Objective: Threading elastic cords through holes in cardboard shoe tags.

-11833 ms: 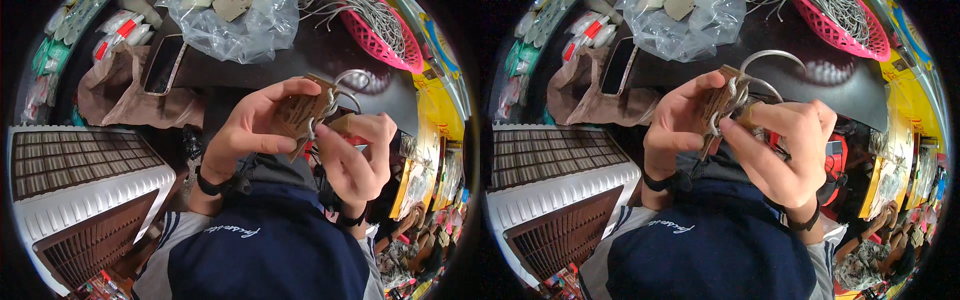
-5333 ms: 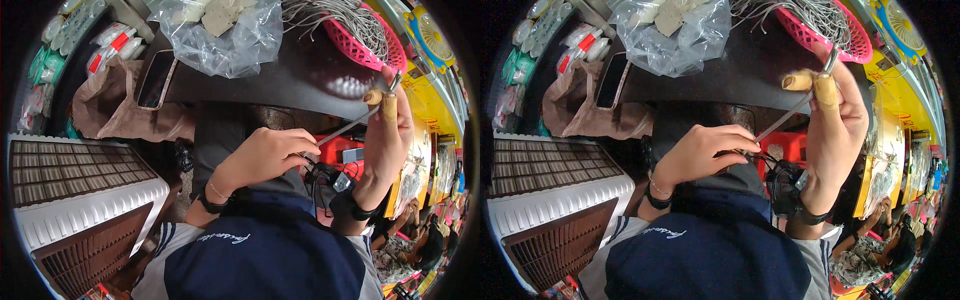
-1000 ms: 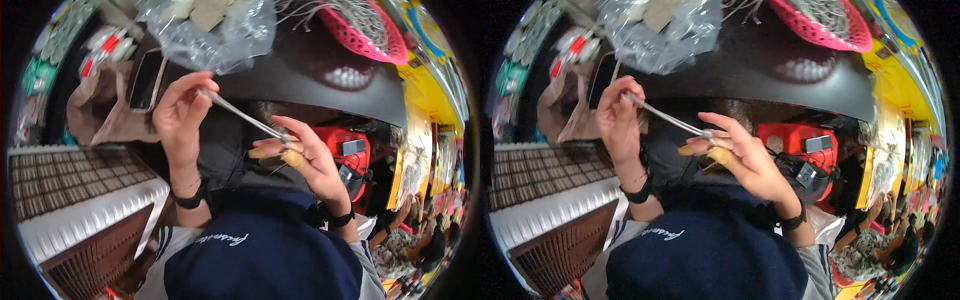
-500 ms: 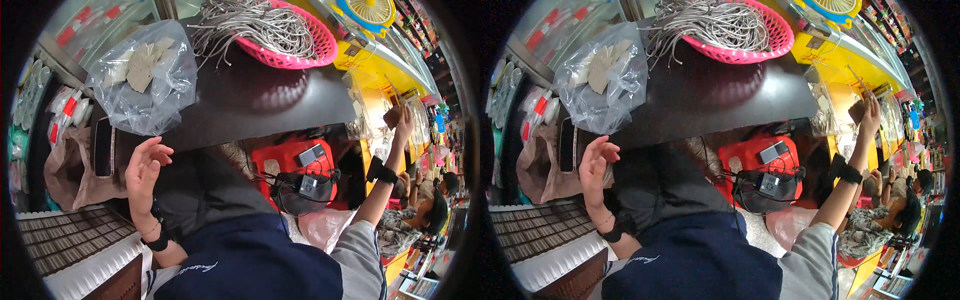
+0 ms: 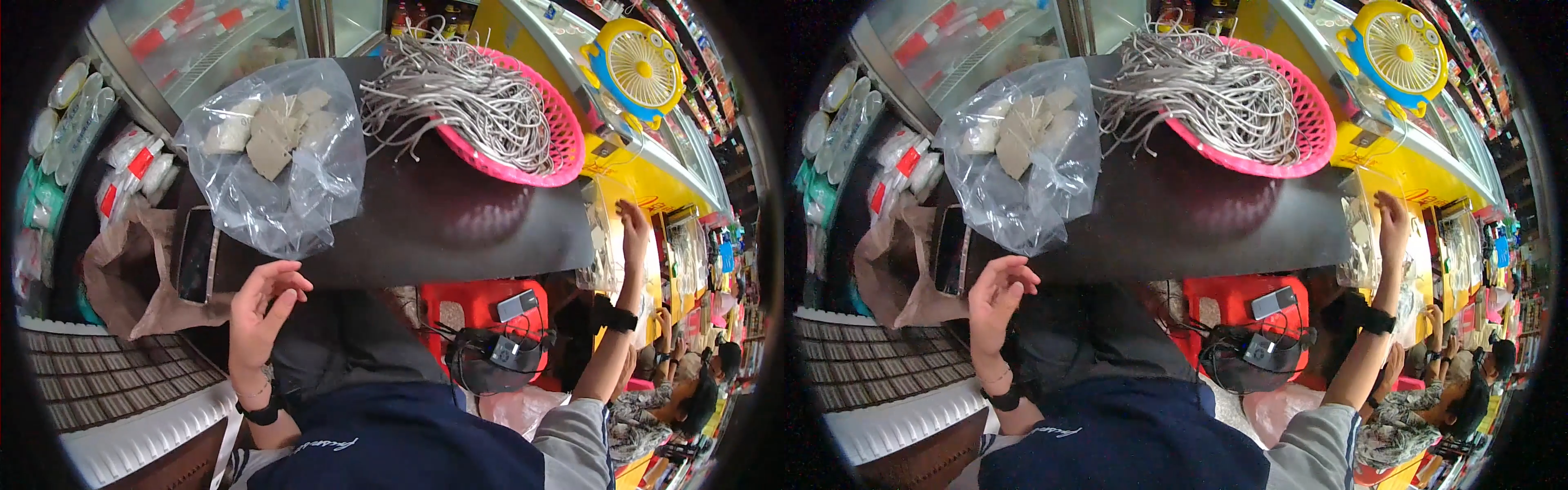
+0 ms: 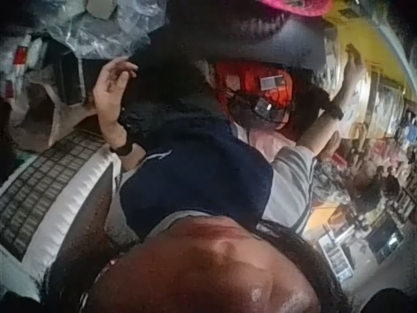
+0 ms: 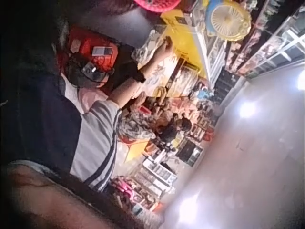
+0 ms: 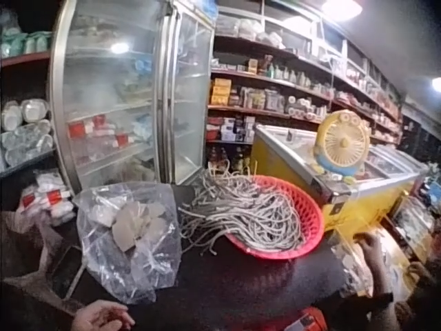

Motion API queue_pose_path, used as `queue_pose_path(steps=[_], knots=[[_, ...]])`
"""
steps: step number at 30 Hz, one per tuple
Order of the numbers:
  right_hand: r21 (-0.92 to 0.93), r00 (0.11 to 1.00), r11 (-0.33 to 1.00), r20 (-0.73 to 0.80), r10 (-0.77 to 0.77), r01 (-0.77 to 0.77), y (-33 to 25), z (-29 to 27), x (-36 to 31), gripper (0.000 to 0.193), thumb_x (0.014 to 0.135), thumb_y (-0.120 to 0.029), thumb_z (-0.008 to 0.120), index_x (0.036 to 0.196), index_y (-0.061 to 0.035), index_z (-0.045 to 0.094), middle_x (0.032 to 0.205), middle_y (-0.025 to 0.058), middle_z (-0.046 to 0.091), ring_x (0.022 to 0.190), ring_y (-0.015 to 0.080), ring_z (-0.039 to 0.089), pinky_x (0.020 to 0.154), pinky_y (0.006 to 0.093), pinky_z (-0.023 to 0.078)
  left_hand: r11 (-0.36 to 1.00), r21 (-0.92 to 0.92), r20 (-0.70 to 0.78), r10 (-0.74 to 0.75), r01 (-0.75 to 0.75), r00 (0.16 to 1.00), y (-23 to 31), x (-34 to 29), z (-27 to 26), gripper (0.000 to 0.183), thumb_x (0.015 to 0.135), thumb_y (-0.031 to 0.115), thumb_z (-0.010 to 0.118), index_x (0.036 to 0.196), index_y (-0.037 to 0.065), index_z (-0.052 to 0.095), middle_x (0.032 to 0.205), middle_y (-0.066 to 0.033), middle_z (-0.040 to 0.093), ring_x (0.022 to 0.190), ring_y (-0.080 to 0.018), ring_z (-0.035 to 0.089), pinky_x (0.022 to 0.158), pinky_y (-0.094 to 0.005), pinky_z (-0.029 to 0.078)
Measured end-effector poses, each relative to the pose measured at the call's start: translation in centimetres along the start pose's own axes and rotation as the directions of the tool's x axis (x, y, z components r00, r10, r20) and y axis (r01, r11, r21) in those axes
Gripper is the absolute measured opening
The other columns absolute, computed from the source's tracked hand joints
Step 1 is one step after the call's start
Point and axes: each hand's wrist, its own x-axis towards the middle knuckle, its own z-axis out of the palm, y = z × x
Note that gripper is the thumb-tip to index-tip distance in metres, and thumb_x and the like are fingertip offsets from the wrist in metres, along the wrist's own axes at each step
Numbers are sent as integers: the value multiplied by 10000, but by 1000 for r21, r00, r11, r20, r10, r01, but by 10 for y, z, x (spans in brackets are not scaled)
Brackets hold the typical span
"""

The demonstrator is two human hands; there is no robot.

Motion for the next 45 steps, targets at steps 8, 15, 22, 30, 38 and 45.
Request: queue_pose_path(steps=[8, 15, 22, 30, 38, 45], knots=[[422, 915, 884, 402, 17, -202, -144, 61, 95, 344, 934, -147, 500, 1238, 11, 534, 1162, 85, 614, 1048, 175, 580, 937, 293, 426, 998, -44, 115, -35, 41, 993, 6, 29, -6, 253, 890, 11, 548, 1138, -38, 548, 930, -103, 622, 826, -145, 581, 780, -269, 475], [134, 858, 972, 503, 103, -195, -135, 117, 166, 391, 956, -238, 489, 1296, -45, 502, 1163, 42, 601, 1025, 136, 555, 867, 291, 425, 1000, 15, 119, -17, 15, 993, 8, 41, -28, 234, 885, 26, 572, 1117, -7, 584, 912, -78, 666, 819, -119, 622, 787, -254, 489], [-6, 859, 961, 447, 248, -275, -112, 155, 210, 312, 936, -272, 548, 1100, -13, 607, 854, 32, 640, 666, 111, 605, 560, 245, 485, 999, 0, 82, -40, 41, 996, -7, 34, -47, 232, 892, 40, 567, 1118, -8, 585, 904, -79, 666, 821, -122, 625, 785, -254, 490], [-334, 958, 938, 226, 177, -95, -61, 164, 243, 395, 831, -310, 657, 622, 24, 633, 523, 71, 580, 435, 166, 564, 399, 316, 424, 999, -24, 91, -36, 38, 995, -5, 30, -56, 229, 899, 41, 568, 1123, -4, 584, 925, -77, 668, 829, -122, 629, 778, -260, 490], [-449, 952, 883, 185, 243, -138, -82, 166, 239, 322, 830, -238, 664, 671, 42, 654, 520, 92, 596, 422, 148, 576, 373, 271, 422, 968, 192, -140, 190, -162, 972, 21, 67, -53, 210, 874, 27, 592, 1076, -26, 580, 983, -89, 621, 820, -130, 604, 739, -234, 489], [138, 732, 816, 543, 411, -561, -115, 166, 212, 293, 853, -157, 636, 607, -1, 602, 509, 59, 545, 410, 133, 529, 354, 279, 363, 555, 828, -125, 318, -77, 940, -15, 136, -58, 721, 736, 101, 740, 1324, -13, 338, 1397, -216, 340, 1211, -348, 448, 991, -389, 415]])
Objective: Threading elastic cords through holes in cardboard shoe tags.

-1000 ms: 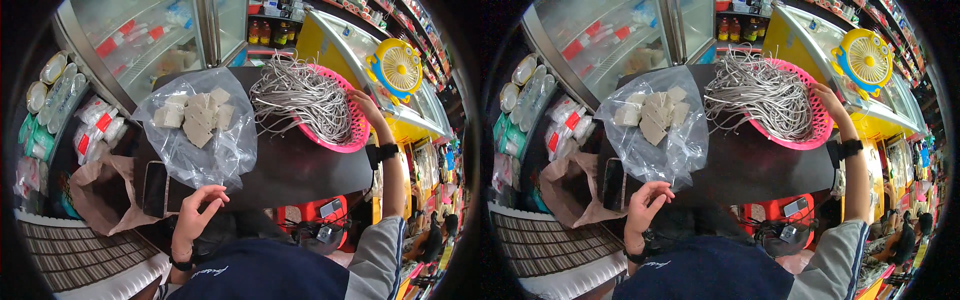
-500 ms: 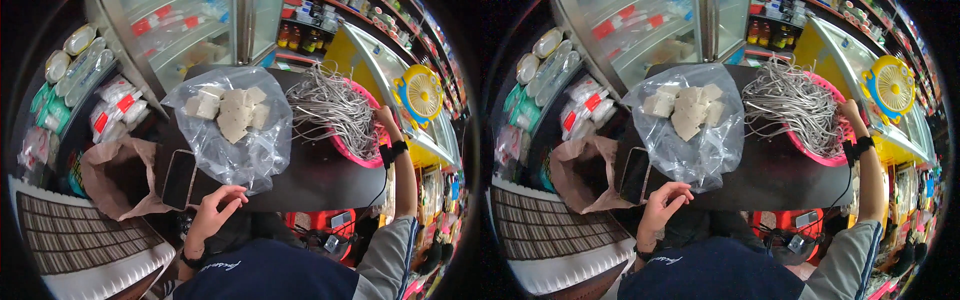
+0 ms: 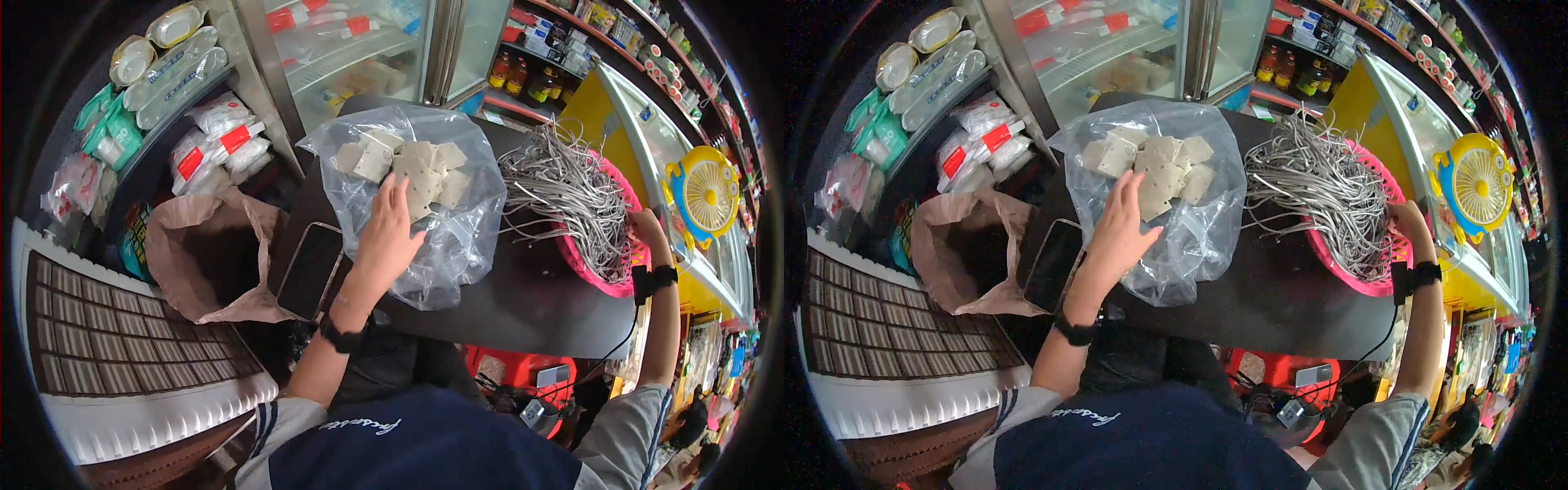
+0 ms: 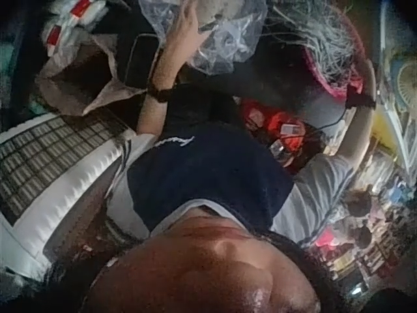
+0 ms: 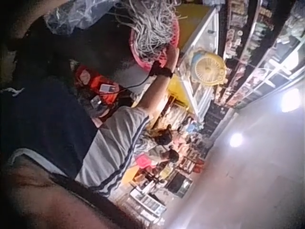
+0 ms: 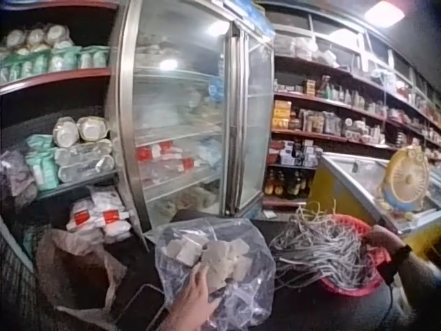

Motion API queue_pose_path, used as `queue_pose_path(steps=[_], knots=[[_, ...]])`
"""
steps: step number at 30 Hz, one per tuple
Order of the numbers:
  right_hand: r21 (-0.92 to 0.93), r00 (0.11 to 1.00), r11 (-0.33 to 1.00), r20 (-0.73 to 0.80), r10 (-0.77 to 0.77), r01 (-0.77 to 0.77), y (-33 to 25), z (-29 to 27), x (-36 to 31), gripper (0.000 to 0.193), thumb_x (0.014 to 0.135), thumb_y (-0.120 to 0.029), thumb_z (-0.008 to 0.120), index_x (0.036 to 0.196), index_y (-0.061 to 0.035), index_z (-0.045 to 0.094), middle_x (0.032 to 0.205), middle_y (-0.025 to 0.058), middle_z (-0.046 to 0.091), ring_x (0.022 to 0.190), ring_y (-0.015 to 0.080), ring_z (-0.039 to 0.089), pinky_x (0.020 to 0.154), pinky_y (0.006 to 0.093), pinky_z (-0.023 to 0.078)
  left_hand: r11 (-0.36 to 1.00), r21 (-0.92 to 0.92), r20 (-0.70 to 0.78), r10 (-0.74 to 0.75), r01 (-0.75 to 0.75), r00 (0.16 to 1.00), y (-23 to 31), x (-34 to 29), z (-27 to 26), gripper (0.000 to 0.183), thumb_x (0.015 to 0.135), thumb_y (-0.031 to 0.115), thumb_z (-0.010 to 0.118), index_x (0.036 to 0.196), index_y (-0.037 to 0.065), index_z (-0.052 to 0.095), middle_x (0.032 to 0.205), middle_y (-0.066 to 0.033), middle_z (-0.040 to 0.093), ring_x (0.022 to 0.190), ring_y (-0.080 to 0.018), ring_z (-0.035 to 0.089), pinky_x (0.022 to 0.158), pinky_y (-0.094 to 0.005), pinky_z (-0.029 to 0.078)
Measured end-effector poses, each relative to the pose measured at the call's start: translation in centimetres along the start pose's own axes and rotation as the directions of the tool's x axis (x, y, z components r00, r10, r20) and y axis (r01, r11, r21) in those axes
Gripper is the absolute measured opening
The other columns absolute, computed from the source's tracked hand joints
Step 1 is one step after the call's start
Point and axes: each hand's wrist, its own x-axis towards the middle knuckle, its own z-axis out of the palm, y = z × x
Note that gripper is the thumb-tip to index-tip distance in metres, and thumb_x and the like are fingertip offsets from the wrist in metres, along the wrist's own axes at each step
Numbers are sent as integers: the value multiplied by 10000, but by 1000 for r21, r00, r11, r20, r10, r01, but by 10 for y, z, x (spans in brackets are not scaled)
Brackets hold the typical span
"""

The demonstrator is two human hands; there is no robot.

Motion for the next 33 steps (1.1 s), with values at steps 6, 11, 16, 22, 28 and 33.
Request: queue_pose_path(steps=[6, 11, 16, 22, 28, 33], knots=[[-58, 991, 994, -91, -97, 92, 2, -31, -13, 334, 881, -190, 588, 606, -3, 582, 510, 39, 519, 407, 136, 523, 348, 264, 382, 993, 108, -8, -48, 49, 999, -15, 24, 25, 963, 677, 139, 795, 1410, -6, 188, 1407, -253, 315, 1287, -397, 349, 1046, -441, 362], [-479, 972, 874, -158, -172, 77, -1, -51, -19, 324, 921, -251, 540, 691, -32, 605, 576, -4, 539, 422, 94, 474, 379, 266, 392, 982, 87, 121, -177, 168, 977, -18, 27, 21, 929, 665, 167, 806, 1378, -30, 245, 1319, -237, 433, 1231, -380, 410, 1025, -413, 381], [-499, 892, 805, -128, -434, 321, 19, -69, -29, 335, 915, -242, 536, 659, -28, 553, 545, -11, 495, 441, 100, 475, 395, 273, 391, 996, 9, -66, -84, 84, 994, -8, 22, 18, 839, 658, 164, 798, 1311, -6, 299, 1254, -233, 418, 1156, -395, 455, 976, -441, 408], [-456, 848, 839, -277, -451, 298, 36, -45, -61, 311, 892, -217, 531, 694, 17, 587, 581, 79, 596, 505, 166, 575, 502, 322, 457, 904, -427, -150, -55, -15, 987, 19, -5, -10, 662, 652, 58, 789, 1167, 39, 374, 1228, -150, 351, 1087, -286, 519, 864, -360, 497], [-485, 655, 771, -430, -621, 413, 57, -34, -81, 188, 811, -176, 644, 790, 10, 658, 717, 82, 677, 629, 132, 640, 589, 233, 499, 773, -628, -138, 8, -94, 990, 62, -52, -42, 617, 641, -60, 778, 1147, 16, 432, 1229, -104, 358, 1017, -216, 574, 825, -321, 539], [-85, 663, 785, -486, -570, 613, 75, -31, -87, 130, 765, -62, 692, 889, -32, 667, 750, 31, 674, 678, 95, 621, 639, 227, 503, 713, -701, 45, 61, -12, 997, 72, -90, -44, 466, 734, -80, 720, 1130, -2, 486, 1226, -65, 380, 1033, -186, 570, 840, -288, 528]])
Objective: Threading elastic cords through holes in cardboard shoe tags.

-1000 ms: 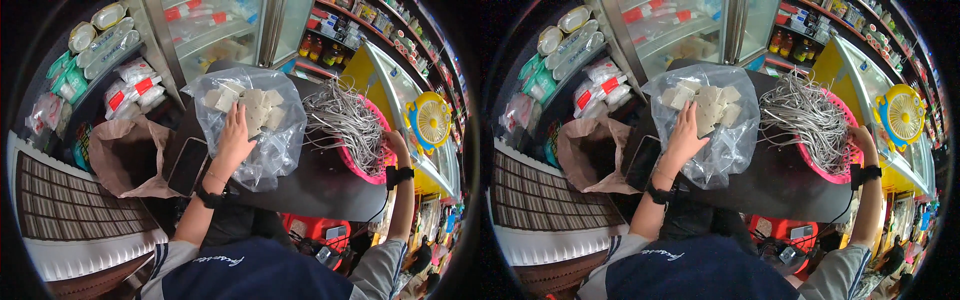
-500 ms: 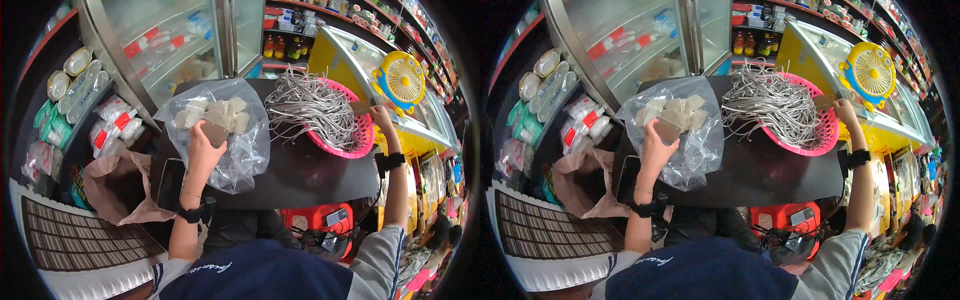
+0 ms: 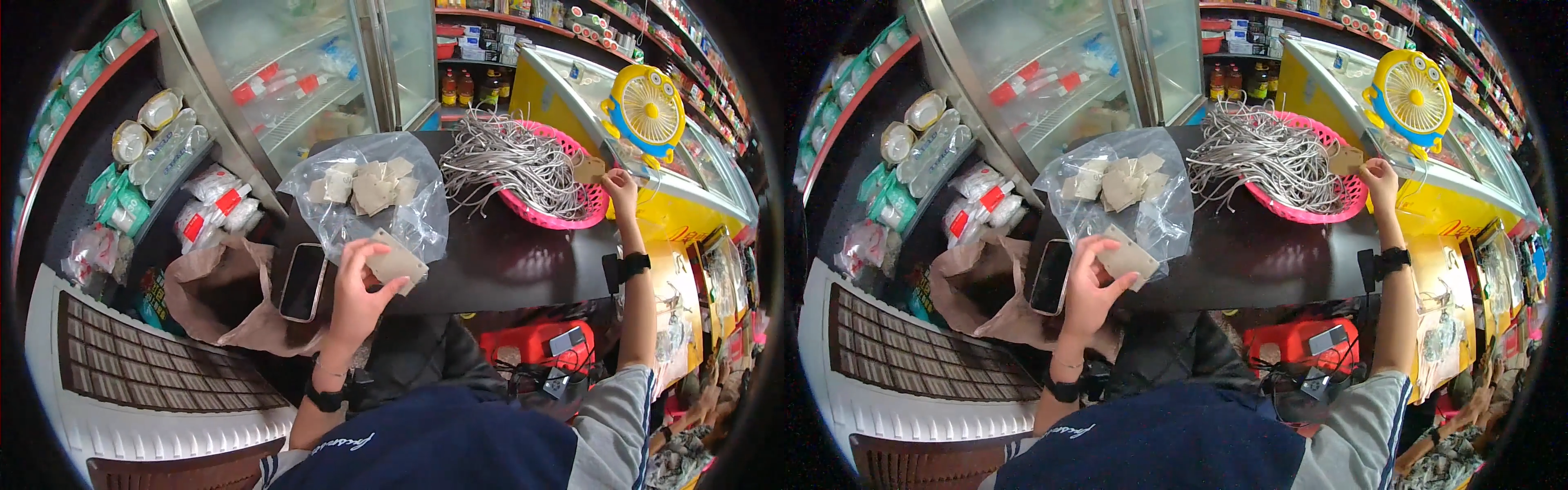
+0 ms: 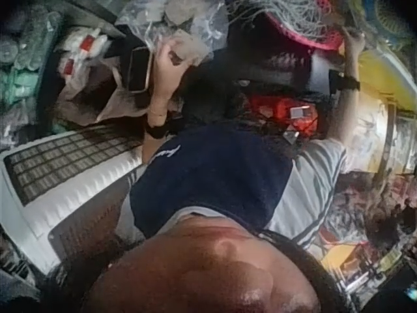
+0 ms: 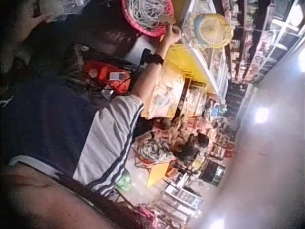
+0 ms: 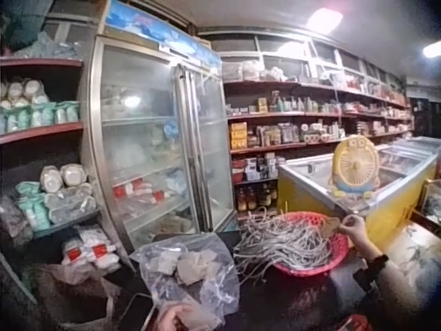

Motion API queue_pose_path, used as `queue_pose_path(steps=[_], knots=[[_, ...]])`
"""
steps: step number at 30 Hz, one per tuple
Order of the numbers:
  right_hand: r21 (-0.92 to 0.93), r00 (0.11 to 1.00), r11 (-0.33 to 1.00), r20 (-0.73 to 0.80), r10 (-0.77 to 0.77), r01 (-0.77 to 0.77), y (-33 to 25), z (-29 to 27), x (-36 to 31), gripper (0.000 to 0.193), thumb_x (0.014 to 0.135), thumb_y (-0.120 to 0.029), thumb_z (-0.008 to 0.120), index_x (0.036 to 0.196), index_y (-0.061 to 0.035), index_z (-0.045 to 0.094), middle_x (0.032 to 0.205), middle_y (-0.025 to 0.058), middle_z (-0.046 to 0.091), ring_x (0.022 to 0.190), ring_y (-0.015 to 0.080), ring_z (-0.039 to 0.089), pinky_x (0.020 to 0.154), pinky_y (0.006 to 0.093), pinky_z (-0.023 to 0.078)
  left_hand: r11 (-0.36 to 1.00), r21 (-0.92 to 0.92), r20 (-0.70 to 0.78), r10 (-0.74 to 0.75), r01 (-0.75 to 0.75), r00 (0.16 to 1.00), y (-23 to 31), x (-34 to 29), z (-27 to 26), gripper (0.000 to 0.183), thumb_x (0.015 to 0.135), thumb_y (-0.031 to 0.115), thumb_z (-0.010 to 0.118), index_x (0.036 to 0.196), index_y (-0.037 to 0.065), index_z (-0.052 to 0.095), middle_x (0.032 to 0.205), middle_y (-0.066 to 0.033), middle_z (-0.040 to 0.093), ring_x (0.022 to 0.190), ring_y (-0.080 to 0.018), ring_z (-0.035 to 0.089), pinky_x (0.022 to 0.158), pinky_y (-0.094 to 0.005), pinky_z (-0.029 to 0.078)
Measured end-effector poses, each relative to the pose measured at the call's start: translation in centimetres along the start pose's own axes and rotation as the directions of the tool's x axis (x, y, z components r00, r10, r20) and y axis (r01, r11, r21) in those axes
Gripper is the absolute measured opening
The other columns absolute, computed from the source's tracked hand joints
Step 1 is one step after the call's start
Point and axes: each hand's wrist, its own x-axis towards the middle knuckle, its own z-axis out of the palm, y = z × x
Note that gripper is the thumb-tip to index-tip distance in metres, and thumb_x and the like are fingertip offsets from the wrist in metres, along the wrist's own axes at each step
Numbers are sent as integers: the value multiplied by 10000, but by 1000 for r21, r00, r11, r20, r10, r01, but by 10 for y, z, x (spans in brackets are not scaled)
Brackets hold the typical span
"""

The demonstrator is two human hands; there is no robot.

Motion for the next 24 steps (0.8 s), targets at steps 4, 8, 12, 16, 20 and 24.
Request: queue_pose_path(steps=[4, 8, 12, 16, 20, 24], knots=[[81, 998, 997, 51, -20, 16, -34, 12, -29, 254, 764, -44, 690, 1003, -18, 607, 878, 53, 651, 812, 98, 604, 709, 237, 503, 989, -76, 12, -124, 124, 992, 7, -18, 3, 267, 834, -14, 644, 1083, -7, 548, 1158, -77, 452, 951, -170, 605, 753, -267, 554], [89, 998, 995, -38, -51, 54, -49, 17, -52, 272, 768, -33, 674, 1028, -1, 600, 908, 49, 640, 836, 107, 596, 789, 256, 494, 996, -53, 57, -64, 67, 996, 12, -18, 6, 243, 855, -20, 618, 1086, -7, 545, 1082, -65, 506, 901, -143, 619, 704, -241, 546], [12, 995, 997, -53, -80, 81, -64, 27, -63, 190, 803, -69, 668, 974, 7, 638, 864, 26, 638, 805, 78, 574, 747, 225, 468, 945, -262, 38, -191, 194, 981, 2, -4, 22, 262, 854, -17, 629, 1098, -7, 534, 1080, -78, 527, 861, -123, 622, 705, -233, 534], [19, 993, 1000, -115, 16, -14, -71, 25, -59, 151, 852, -102, 668, 952, 8, 642, 852, 3, 634, 787, 65, 566, 702, 216, 451, 890, -293, 203, -299, 349, 932, -28, 18, 29, 314, 835, -28, 652, 1121, -15, 524, 1068, -73, 562, 910, -99, 587, 740, -232, 509], [91, 967, 982, -211, -143, 165, -101, 40, -73, 135, 888, -76, 630, 993, 8, 615, 989, 41, 628, 845, 82, 568, 751, 210, 454, 907, -284, 261, -238, 310, 936, -37, 43, 37, 379, 833, -37, 644, 1183, -13, 500, 1061, -77, 579, 905, -119, 601, 712, -239, 537], [257, 992, 959, 11, -125, 118, -190, 80, -141, 163, 855, -41, 642, 994, 14, 576, 1032, 86, 602, 943, 136, 560, 819, 256, 452, 855, -439, 149, -233, 276, 961, -14, 64, 37, 542, 833, -25, 643, 1308, 17, 386, 1062, -104, 577, 823, -133, 618, 679, -256, 565]])
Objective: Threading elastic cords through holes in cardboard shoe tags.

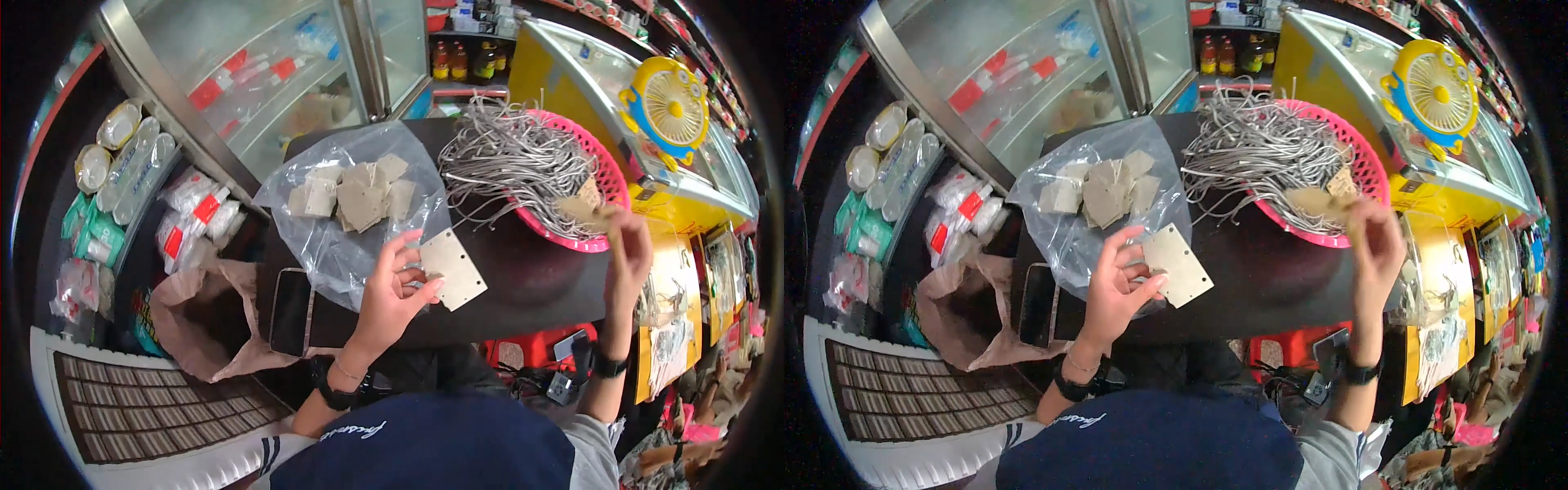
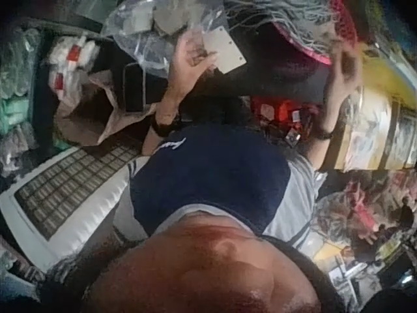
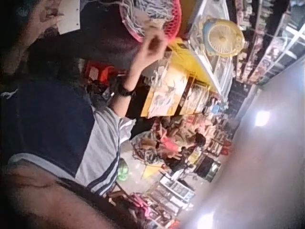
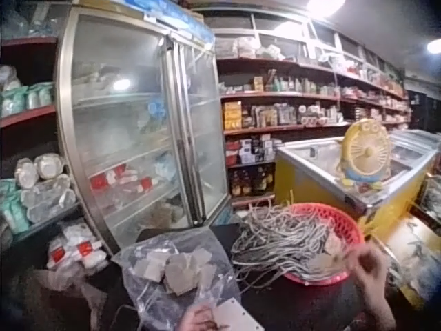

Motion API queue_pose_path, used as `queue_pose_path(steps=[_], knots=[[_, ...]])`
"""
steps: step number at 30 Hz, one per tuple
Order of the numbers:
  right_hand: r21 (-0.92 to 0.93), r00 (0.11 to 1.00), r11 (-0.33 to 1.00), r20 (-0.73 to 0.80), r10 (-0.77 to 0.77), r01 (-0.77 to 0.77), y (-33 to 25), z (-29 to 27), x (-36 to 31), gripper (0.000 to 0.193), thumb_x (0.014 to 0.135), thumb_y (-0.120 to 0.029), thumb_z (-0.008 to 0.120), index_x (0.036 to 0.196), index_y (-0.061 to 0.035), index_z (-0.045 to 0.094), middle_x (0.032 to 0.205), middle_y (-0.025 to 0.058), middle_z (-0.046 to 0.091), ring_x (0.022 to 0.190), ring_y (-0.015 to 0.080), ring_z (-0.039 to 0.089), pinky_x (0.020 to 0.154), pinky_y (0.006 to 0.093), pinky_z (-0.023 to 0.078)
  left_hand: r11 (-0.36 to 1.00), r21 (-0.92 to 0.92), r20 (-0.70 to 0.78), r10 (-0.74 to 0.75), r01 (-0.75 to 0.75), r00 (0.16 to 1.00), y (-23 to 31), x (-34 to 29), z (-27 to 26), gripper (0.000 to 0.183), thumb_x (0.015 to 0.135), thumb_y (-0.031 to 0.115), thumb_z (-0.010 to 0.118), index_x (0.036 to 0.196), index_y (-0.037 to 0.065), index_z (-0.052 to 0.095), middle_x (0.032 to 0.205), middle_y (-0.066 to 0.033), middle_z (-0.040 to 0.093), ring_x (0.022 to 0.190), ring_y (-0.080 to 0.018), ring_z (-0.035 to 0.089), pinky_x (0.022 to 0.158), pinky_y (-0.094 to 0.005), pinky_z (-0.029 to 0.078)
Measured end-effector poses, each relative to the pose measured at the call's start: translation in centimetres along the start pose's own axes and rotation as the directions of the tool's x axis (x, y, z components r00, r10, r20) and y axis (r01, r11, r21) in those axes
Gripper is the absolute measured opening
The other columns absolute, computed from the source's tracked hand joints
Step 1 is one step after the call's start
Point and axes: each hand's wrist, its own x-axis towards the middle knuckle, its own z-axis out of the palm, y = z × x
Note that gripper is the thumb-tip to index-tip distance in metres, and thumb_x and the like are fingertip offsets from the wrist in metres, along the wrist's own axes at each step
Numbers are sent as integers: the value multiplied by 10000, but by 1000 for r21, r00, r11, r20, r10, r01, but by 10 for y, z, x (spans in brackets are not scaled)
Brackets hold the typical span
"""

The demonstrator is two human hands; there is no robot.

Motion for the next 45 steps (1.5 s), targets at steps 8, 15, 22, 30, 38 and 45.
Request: queue_pose_path(steps=[8, 15, 22, 30, 38, 45], knots=[[274, 916, 949, 399, 37, -157, -37, 84, -50, 234, 694, -36, 774, 852, 1, 607, 967, 149, 608, 889, 212, 587, 766, 314, 485, 1000, -13, 3, -21, 21, 1000, 14, 1, -7, 663, 800, -52, 669, 1358, 21, 318, 1127, -123, 545, 963, -188, 631, 718, -258, 565], [254, 880, 965, 470, -59, -71, -36, 104, -46, 244, 695, 129, 653, 895, 4, 594, 1034, 157, 583, 899, 193, 585, 747, 292, 495, 999, -9, 75, 35, -35, 997, 16, -12, -16, 729, 776, -43, 700, 1386, 24, 307, 1181, -111, 516, 1028, -183, 601, 779, -265, 552], [208, 930, 949, 333, 157, -235, -45, 110, -52, 351, 677, 163, 631, 1004, 37, 612, 1078, 152, 577, 844, 174, 614, 730, 270, 488, 996, 55, 159, 55, -64, 986, 17, -16, -18, 775, 732, -21, 758, 1375, 45, 331, 1164, -86, 527, 1050, -161, 581, 801, -273, 540], [111, 896, 962, 350, -272, 249, -40, 104, -46, 164, 655, 98, 673, 763, -21, 641, 861, 131, 652, 819, 253, 613, 732, 354, 493, 997, -20, 208, 76, -74, 975, 12, -14, -24, 761, 677, 18, 819, 1309, 25, 395, 1230, -99, 517, 1107, -167, 560, 846, -292, 530], [288, 864, 958, 483, -144, -1, -50, 116, -53, 191, 659, 112, 600, 778, -27, 657, 1038, 157, 631, 868, 226, 653, 758, 321, 545, 869, -336, 496, -165, 363, 853, 3, -10, -33, 814, 690, 95, 826, 1350, -57, 374, 1245, -96, 533, 1128, -152, 535, 952, -292, 465], [162, 776, 970, 582, -242, 181, -54, 122, -47, 213, 649, 92, 603, 808, -34, 668, 1039, 130, 630, 861, 265, 642, 741, 324, 532, 875, -332, 541, -129, 352, 831, -5, -16, -37, 773, 741, 61, 782, 1369, -62, 348, 1289, -100, 495, 1148, -151, 513, 961, -295, 455]])
